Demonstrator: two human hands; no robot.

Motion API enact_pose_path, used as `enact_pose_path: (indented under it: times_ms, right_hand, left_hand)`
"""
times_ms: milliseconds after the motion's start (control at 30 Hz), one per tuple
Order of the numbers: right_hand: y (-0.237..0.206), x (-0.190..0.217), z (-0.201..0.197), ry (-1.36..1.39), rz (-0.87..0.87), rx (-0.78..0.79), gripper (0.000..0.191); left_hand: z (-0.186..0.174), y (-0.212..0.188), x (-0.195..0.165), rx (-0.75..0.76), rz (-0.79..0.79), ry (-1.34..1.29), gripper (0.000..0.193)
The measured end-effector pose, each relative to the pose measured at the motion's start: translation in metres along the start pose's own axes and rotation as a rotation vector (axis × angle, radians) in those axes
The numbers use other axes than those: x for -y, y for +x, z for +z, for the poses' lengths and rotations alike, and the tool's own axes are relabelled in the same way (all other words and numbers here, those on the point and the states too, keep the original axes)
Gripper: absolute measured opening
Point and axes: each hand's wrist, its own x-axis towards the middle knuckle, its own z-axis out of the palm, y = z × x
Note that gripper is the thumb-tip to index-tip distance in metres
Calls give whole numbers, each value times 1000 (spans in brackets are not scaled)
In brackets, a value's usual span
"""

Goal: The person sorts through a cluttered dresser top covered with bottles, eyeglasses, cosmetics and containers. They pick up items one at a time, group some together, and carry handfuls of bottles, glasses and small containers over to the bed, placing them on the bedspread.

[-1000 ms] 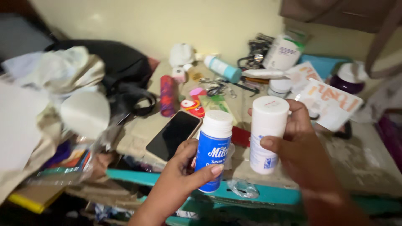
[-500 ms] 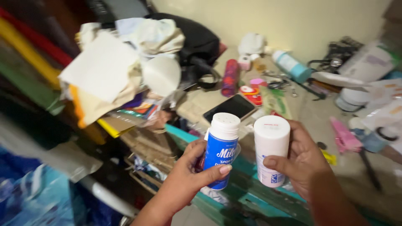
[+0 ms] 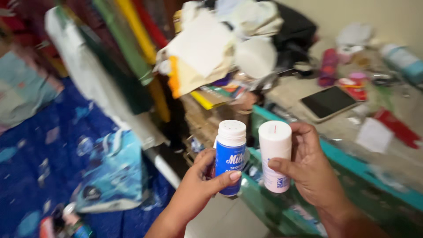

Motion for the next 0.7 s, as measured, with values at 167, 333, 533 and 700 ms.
enact_pose_path:
  times_ms: [167,333,533,700]
  right_hand:
    - [-11,-27,98,41,134,63,86]
    - [-29,-57,195,39,96,219,76]
    - [-40,-89,302,104,168,305,86]
    - [-38,-110,364,80,336,474,81]
  left_hand:
    - [-84,-70,-1,-143,22,54,69]
    - [-157,-143,-1,-262,-3,-21,71]
    - [-235,-219,4,-406,0,-12,69]
    - [-282,-250,18,-547,-1,48,69]
